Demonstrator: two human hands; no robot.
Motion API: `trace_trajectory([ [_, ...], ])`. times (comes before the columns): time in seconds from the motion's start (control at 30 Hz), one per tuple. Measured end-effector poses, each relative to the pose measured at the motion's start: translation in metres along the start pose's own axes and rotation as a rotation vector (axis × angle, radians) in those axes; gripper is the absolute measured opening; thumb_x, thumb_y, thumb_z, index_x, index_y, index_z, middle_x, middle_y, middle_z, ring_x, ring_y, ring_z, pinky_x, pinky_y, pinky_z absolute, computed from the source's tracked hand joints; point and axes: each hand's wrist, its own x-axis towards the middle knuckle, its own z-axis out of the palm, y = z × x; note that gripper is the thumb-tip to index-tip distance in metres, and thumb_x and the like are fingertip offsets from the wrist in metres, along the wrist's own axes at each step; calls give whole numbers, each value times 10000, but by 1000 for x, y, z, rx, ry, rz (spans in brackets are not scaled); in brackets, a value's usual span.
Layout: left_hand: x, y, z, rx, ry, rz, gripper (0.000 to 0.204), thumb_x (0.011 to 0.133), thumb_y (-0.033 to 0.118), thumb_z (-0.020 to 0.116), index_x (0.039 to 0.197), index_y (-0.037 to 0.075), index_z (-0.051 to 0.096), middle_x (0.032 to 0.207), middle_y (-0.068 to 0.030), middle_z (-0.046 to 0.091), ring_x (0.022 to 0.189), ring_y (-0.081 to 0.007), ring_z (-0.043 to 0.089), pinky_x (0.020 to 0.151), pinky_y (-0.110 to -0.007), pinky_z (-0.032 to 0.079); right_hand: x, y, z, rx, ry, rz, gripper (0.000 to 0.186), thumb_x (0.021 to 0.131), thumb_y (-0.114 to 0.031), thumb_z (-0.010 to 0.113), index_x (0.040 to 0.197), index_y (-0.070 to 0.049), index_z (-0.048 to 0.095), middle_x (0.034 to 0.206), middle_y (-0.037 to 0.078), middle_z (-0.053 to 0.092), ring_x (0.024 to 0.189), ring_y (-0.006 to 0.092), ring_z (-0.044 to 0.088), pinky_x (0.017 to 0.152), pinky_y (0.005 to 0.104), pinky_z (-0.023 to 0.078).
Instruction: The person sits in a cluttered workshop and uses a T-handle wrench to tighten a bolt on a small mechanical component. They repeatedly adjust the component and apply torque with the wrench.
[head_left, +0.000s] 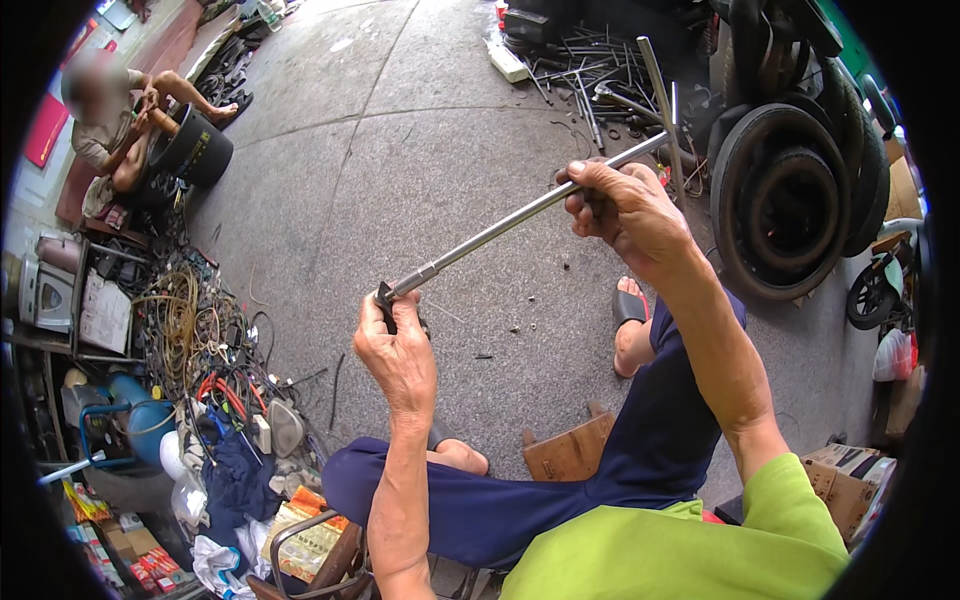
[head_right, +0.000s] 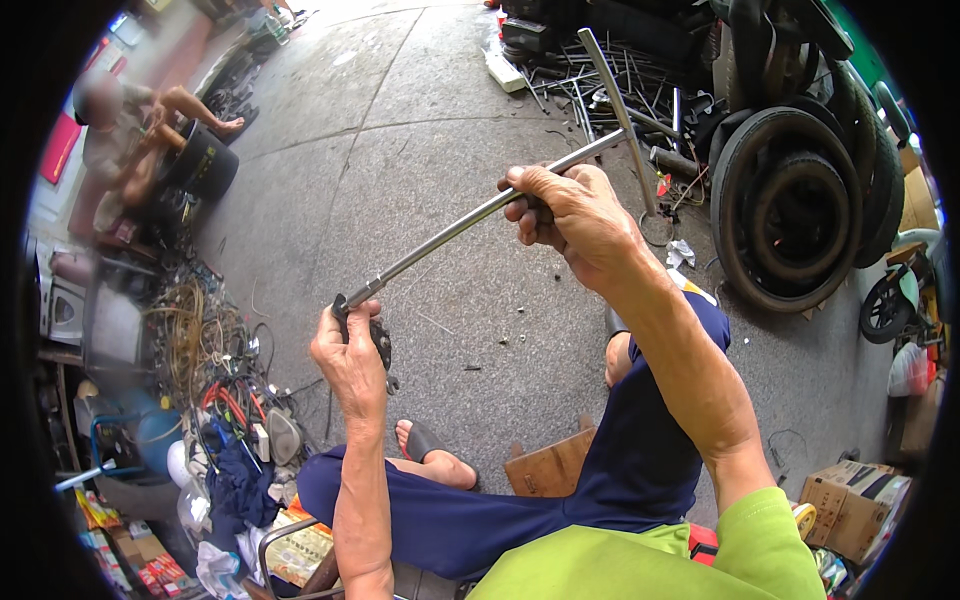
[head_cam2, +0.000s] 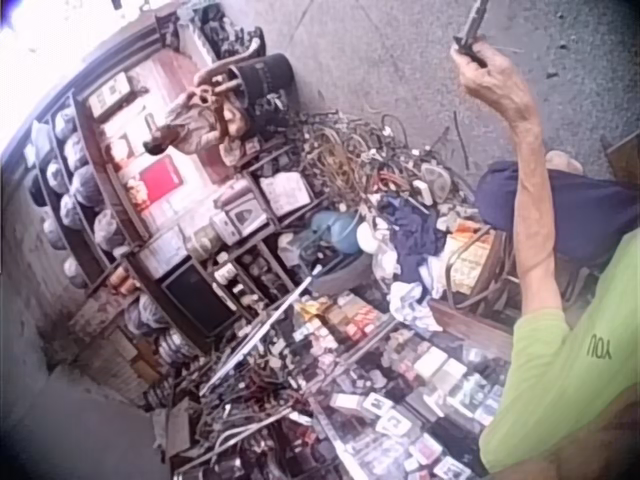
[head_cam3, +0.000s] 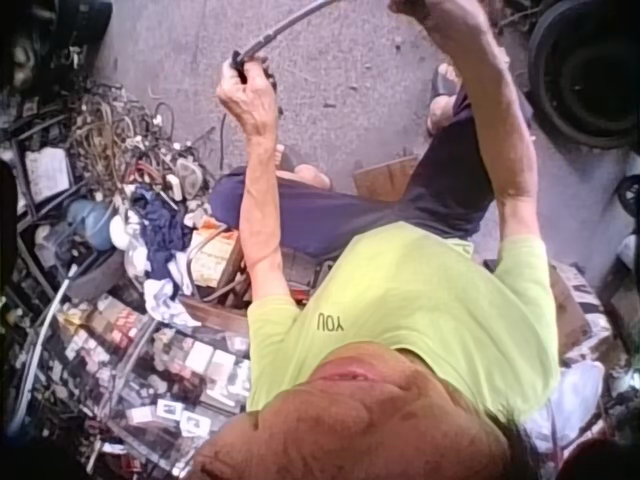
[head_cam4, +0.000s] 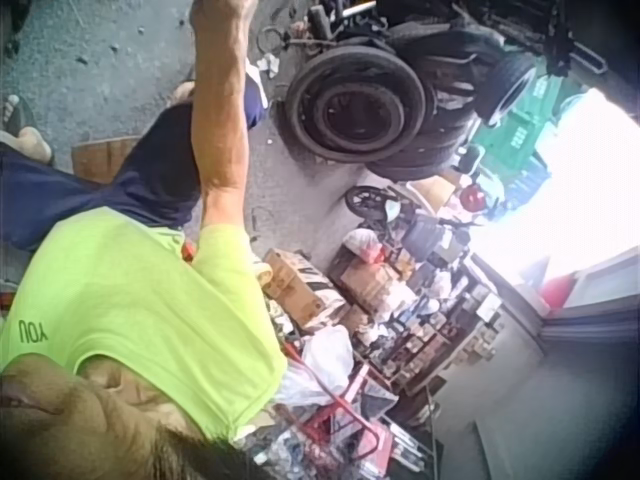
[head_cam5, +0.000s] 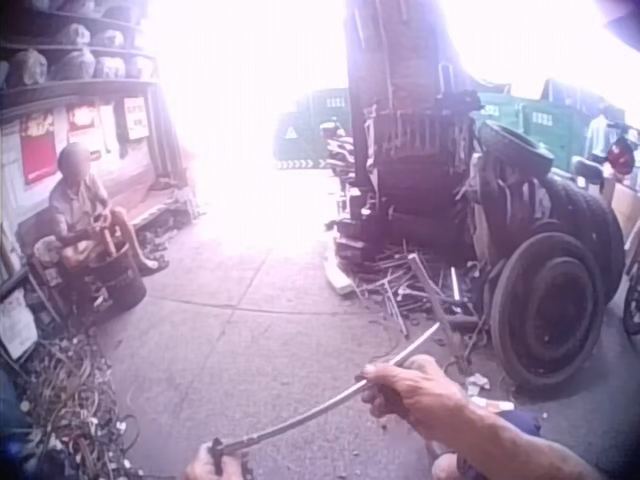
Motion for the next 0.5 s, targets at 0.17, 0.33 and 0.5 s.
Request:
trace_trajectory([
  [0.17,-2,-1,-1,-14,-15,-16,228,969,198,578,868,0,628,625,18,525,549,-50,430,475,-257,322,-2,-1,2,-38,0,8,332,933,-318,634,898,10,667,718,67,644,592,89,590,554,203,494],
  [0.33,-6,-4,-3,-26,2,5,229,964,207,587,871,4,633,626,20,527,550,-56,431,483,-258,329,-5,-3,4,-209,34,-100,373,903,-382,664,767,-35,680,622,60,651,492,80,571,446,212,449],
  [0.5,-9,-6,-10,13,-9,-12,223,956,200,579,892,4,665,663,0,582,569,-61,447,498,-270,342,-8,-2,4,-319,11,-129,413,875,-406,695,696,-34,686,558,62,637,440,82,559,408,201,414],
])
